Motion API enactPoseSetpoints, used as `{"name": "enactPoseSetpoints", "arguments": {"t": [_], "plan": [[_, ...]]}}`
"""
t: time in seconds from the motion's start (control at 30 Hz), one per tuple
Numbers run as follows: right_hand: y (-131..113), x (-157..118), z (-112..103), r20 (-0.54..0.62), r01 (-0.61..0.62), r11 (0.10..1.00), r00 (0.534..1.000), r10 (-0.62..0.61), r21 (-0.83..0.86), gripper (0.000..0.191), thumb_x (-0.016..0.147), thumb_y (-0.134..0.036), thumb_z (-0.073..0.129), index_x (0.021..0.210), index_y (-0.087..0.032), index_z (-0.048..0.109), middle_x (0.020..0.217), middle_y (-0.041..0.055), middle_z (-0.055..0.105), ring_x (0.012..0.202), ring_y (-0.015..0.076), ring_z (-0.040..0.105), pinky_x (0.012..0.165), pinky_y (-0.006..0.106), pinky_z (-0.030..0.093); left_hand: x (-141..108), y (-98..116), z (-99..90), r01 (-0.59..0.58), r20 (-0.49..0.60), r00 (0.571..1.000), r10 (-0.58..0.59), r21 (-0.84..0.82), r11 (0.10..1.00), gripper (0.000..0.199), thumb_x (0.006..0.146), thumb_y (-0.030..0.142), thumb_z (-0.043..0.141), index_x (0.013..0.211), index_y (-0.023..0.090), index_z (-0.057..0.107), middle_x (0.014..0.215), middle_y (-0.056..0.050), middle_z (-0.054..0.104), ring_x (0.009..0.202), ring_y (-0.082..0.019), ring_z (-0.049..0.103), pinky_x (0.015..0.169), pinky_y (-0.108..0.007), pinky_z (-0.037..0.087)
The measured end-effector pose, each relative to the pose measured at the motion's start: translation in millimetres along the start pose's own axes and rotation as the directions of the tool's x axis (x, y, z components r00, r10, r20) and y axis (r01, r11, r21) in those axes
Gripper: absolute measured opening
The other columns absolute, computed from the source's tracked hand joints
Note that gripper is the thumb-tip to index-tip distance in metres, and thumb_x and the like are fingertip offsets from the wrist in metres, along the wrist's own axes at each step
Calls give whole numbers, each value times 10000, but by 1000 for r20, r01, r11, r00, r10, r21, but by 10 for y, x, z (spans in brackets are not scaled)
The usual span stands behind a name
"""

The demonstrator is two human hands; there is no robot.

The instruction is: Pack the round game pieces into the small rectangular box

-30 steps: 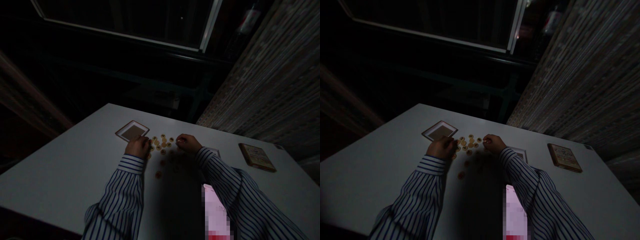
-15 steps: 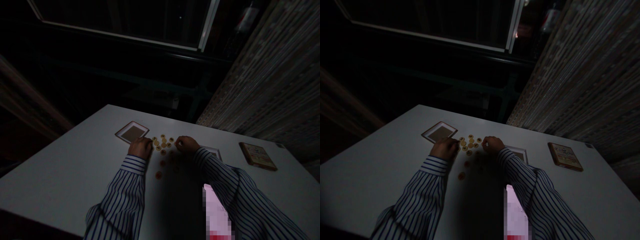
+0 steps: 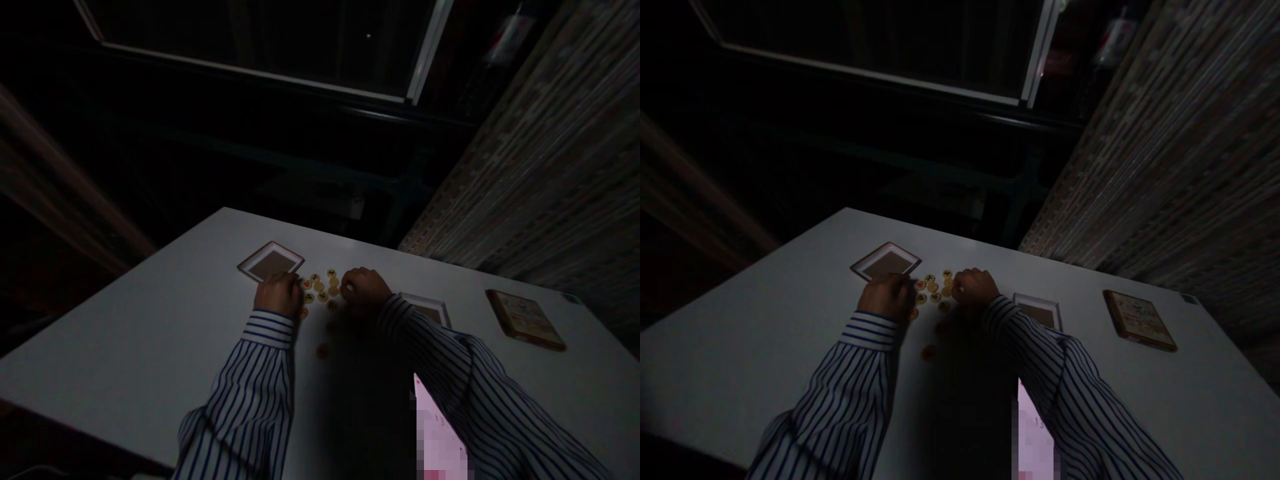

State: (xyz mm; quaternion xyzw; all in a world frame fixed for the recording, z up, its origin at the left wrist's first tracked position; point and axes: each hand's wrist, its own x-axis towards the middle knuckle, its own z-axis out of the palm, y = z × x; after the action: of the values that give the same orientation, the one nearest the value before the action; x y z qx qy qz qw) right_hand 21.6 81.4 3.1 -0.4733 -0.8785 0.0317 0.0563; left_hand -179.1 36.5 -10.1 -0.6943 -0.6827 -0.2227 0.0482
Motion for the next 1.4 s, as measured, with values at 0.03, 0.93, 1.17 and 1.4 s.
{"name": "enactPoseSetpoints", "arguments": {"t": [0.03,0.93,1.17,1.4], "plan": [[-67,40,2,3,14,1000,1000,-14,3,212,747,-332,422,830,-210,574,884,36,615,834,180,510,697,286,321,0,-2,3,6,2,1000,-6,-1,1000,305,726,217,391,904,144,627,903,-91,639,842,-221,556,763,-335,414],[-469,452,119,65,-24,1000,998,23,13,194,695,-316,459,809,-208,572,841,62,633,810,212,551,681,329,373,-5,-11,17,20,17,1000,-19,-61,998,288,714,192,403,889,151,628,890,-92,638,847,-223,553,772,-349,413],[-299,477,70,91,-143,758,990,110,636,163,651,-314,536,711,-169,578,665,4,601,609,105,534,544,212,384,-2,14,29,-29,-25,999,26,-128,991,294,732,226,424,940,130,609,914,-85,637,857,-219,552,795,-344,415],[-293,438,-59,215,-247,325,968,133,913,155,615,-270,591,684,-133,569,552,-36,548,470,44,457,461,164,356,3,24,47,-86,-81,994,69,-230,969,305,720,305,495,969,155,587,927,-73,635,881,-208,548,804,-339,421]]}}
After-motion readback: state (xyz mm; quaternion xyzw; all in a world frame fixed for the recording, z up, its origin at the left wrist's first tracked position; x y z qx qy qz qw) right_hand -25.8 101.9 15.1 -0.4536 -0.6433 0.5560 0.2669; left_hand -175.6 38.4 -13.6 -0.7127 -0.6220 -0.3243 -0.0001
